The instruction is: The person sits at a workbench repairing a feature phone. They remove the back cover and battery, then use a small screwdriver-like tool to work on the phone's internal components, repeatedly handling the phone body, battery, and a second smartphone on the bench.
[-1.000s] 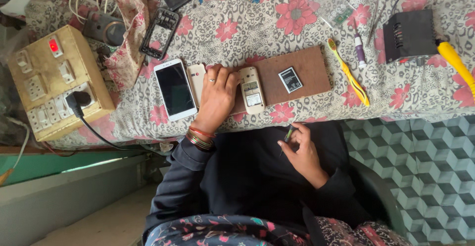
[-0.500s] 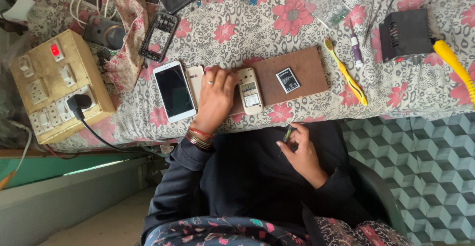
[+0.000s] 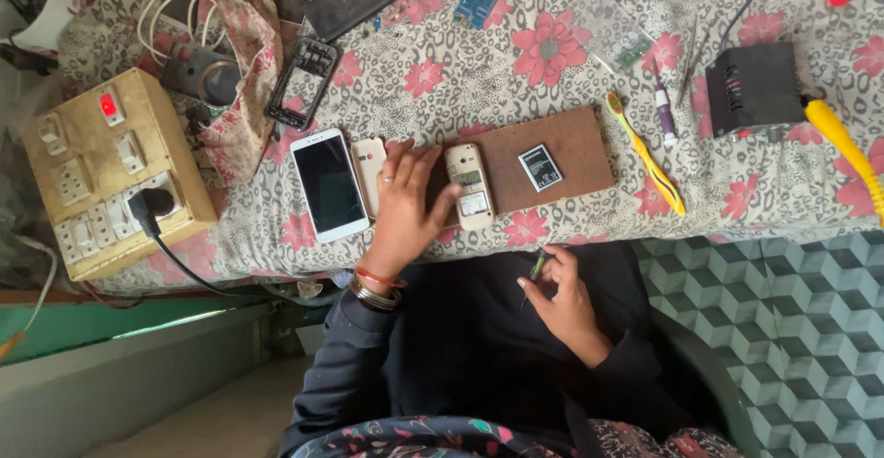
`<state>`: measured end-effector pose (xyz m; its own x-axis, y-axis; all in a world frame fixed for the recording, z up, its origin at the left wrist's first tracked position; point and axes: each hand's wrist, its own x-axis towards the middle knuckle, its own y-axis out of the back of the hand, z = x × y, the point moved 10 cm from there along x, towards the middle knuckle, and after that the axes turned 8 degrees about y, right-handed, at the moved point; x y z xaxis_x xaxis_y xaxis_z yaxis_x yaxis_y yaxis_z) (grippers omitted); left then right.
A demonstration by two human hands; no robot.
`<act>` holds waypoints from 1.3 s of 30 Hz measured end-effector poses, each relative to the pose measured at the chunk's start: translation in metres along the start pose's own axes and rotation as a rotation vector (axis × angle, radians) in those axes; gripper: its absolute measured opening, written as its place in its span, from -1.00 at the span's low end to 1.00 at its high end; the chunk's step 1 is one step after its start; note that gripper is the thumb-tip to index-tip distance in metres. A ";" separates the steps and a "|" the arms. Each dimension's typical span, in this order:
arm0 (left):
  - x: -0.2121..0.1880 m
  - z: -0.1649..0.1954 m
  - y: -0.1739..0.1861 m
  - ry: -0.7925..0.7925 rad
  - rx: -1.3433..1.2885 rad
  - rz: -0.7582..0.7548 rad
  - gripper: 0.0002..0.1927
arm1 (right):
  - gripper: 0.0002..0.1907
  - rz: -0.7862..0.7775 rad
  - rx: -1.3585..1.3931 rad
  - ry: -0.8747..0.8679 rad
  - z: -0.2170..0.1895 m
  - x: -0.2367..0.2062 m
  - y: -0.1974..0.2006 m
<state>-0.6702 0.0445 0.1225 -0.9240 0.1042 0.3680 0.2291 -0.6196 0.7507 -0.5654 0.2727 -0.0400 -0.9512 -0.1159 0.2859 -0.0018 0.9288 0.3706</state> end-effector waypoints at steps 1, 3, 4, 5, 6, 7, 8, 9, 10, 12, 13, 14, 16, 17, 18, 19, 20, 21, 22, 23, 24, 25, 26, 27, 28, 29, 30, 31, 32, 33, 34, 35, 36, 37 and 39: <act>0.000 0.001 -0.001 -0.025 -0.001 -0.026 -0.32 | -0.28 0.000 0.013 0.007 0.001 0.001 -0.001; 0.001 -0.002 -0.008 -0.015 0.013 -0.121 -0.16 | -0.29 -0.002 0.042 0.021 0.001 0.003 -0.004; 0.001 -0.004 -0.012 -0.010 0.020 -0.168 -0.08 | -0.29 0.006 0.060 0.004 0.004 0.003 -0.005; 0.002 -0.007 -0.011 0.011 0.005 -0.177 -0.07 | -0.29 0.015 0.078 -0.012 0.005 0.003 -0.006; 0.003 -0.009 -0.011 0.031 -0.010 -0.187 -0.06 | -0.29 0.025 0.096 -0.028 0.006 0.003 -0.006; 0.005 -0.012 -0.011 0.050 -0.026 -0.196 -0.05 | -0.29 0.052 0.092 -0.007 0.003 0.003 -0.004; 0.006 -0.014 -0.011 0.069 -0.041 -0.196 -0.06 | -0.29 0.079 0.087 0.014 -0.001 0.003 -0.001; 0.006 -0.016 -0.010 0.089 -0.056 -0.195 -0.07 | -0.30 0.107 0.080 0.036 -0.005 0.003 0.001; 0.006 -0.018 -0.010 0.109 -0.073 -0.193 -0.07 | -0.32 0.109 0.100 0.077 -0.011 0.004 0.002; 0.009 -0.021 -0.007 0.121 -0.095 -0.168 -0.07 | -0.37 0.110 0.144 0.158 -0.026 0.008 0.001; 0.009 -0.023 -0.005 0.128 -0.105 -0.155 -0.07 | -0.43 0.095 0.257 0.132 -0.027 0.012 -0.004; 0.009 -0.023 -0.004 0.118 -0.114 -0.147 -0.06 | -0.50 0.081 0.369 0.107 -0.029 0.017 -0.010; 0.010 -0.022 -0.001 0.094 -0.136 -0.130 -0.06 | -0.56 0.054 0.519 0.019 -0.031 0.028 -0.024; 0.010 -0.022 0.000 0.087 -0.141 -0.120 -0.05 | -0.57 0.039 0.559 -0.041 -0.031 0.035 -0.032; 0.010 -0.022 0.002 0.082 -0.146 -0.110 -0.04 | -0.58 0.022 0.599 -0.103 -0.032 0.041 -0.040; 0.009 -0.022 0.004 0.077 -0.151 -0.098 -0.03 | -0.54 0.019 0.521 -0.089 -0.038 0.049 -0.043; 0.009 -0.022 0.006 0.072 -0.160 -0.090 -0.02 | -0.51 0.016 0.443 -0.076 -0.044 0.056 -0.046; 0.008 -0.021 0.007 0.069 -0.171 -0.084 -0.02 | -0.47 0.012 0.364 -0.065 -0.051 0.061 -0.047; 0.007 -0.021 0.009 0.064 -0.181 -0.077 -0.01 | -0.45 0.015 0.314 -0.054 -0.056 0.066 -0.045; 0.006 -0.020 0.011 0.051 -0.184 -0.069 -0.02 | -0.44 0.019 0.264 -0.041 -0.061 0.071 -0.044; 0.005 -0.018 0.012 0.036 -0.187 -0.060 -0.03 | -0.43 0.024 0.215 -0.027 -0.065 0.075 -0.043; 0.004 -0.017 0.014 0.020 -0.190 -0.053 -0.03 | -0.46 0.011 0.272 -0.080 -0.062 0.078 -0.045; 0.002 -0.014 0.015 -0.005 -0.174 -0.039 -0.05 | -0.49 -0.001 0.328 -0.134 -0.059 0.080 -0.047; 0.000 -0.010 0.017 -0.032 -0.159 -0.024 -0.07 | -0.52 -0.013 0.383 -0.187 -0.055 0.081 -0.049; -0.001 -0.007 0.018 -0.058 -0.143 -0.010 -0.08 | -0.53 -0.026 0.389 -0.203 -0.053 0.084 -0.050; -0.004 -0.004 0.018 -0.071 -0.153 -0.010 -0.10 | -0.55 -0.039 0.396 -0.222 -0.051 0.085 -0.051; -0.008 -0.001 0.019 -0.085 -0.161 -0.010 -0.12 | -0.57 -0.053 0.403 -0.240 -0.049 0.086 -0.052; -0.011 0.002 0.020 -0.099 -0.169 -0.009 -0.14 | -0.57 -0.072 0.392 -0.255 -0.047 0.087 -0.053; -0.013 0.004 0.019 -0.104 -0.189 -0.012 -0.16 | -0.56 -0.090 0.381 -0.268 -0.046 0.087 -0.054; -0.016 0.007 0.019 -0.109 -0.208 -0.015 -0.18 | -0.56 -0.109 0.371 -0.280 -0.044 0.088 -0.055; -0.019 0.010 0.018 -0.114 -0.227 -0.018 -0.20 | -0.58 -0.112 0.380 -0.300 -0.042 0.088 -0.056; -0.021 0.012 0.015 -0.107 -0.248 -0.040 -0.20 | -0.59 -0.115 0.390 -0.320 -0.040 0.087 -0.057; -0.024 0.016 0.011 -0.100 -0.270 -0.063 -0.20 | -0.60 -0.117 0.399 -0.341 -0.038 0.086 -0.057; -0.025 0.018 0.008 -0.094 -0.291 -0.086 -0.19 | -0.62 -0.115 0.473 -0.346 -0.038 0.086 -0.059; -0.029 0.024 0.011 -0.110 -0.315 -0.053 -0.20 | -0.66 -0.111 0.619 -0.355 -0.037 0.084 -0.062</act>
<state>-0.6337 0.0537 0.1331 -0.8895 0.2152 0.4031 0.0600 -0.8195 0.5700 -0.6340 0.1927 -0.0060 -0.9780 -0.1974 -0.0678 -0.1785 0.9594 -0.2184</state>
